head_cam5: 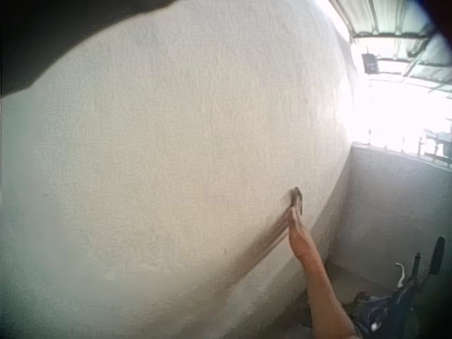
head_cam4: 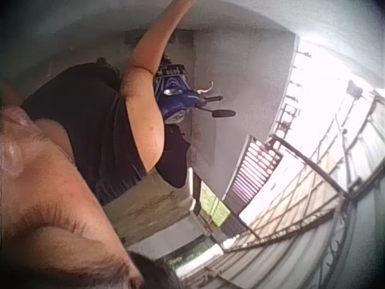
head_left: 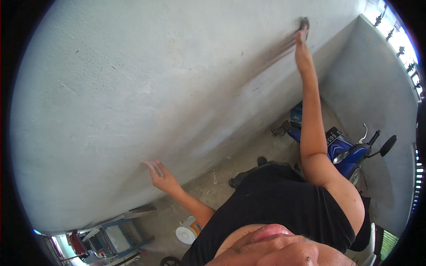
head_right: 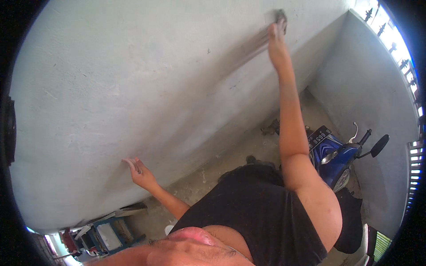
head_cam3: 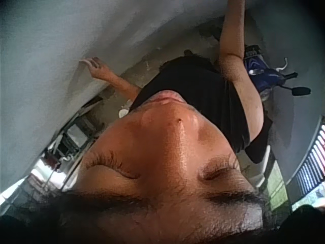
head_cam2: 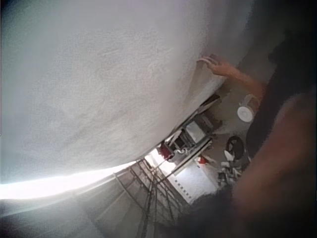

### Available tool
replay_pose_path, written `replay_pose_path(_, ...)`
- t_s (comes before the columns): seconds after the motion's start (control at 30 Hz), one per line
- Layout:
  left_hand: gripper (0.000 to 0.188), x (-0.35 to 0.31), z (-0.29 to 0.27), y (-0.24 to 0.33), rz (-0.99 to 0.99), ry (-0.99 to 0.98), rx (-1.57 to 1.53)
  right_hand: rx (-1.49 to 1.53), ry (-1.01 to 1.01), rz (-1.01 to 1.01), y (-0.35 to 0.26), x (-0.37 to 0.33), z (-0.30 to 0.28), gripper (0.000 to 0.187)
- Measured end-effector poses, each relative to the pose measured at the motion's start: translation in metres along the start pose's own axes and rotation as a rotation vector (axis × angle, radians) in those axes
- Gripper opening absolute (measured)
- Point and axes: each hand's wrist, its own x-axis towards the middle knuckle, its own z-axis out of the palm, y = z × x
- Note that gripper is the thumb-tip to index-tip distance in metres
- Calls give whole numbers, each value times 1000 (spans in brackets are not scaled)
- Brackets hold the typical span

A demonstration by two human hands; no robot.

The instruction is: Sand the surface of a wall and concrete ledge to prepare it for painting.

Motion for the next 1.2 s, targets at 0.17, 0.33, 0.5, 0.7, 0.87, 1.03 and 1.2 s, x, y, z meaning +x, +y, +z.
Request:
replay_pose_path(0.17, 55, -1, 2, 2, 47, 10, 25, 37, 45, 52, -1, 3, -2, 94)
replay_pose_path(0.33, 56, 1, 3, 1, 35, 20, -1, 51, -26, -48, 11, -7, 3, 94)
replay_pose_path(0.5, 57, 0, 4, 5, 38, 23, 28, 61, 38, 69, 6, -8, 3, 94)
replay_pose_path(0.7, 57, 0, 5, 7, 12, 23, 40, 73, -39, -53, -3, -21, 13, 94)
replay_pose_path(0.87, 63, -2, 5, 7, 47, 6, 165, 46, 20, 42, -2, -15, 10, 93)
replay_pose_path(1.03, 63, -3, 8, 6, 53, 35, 131, 35, -76, -35, -2, -34, 15, 93)
replay_pose_path(1.2, 62, -4, 7, 11, 48, 19, 131, 4, -34, 17, -15, -32, 12, 93)
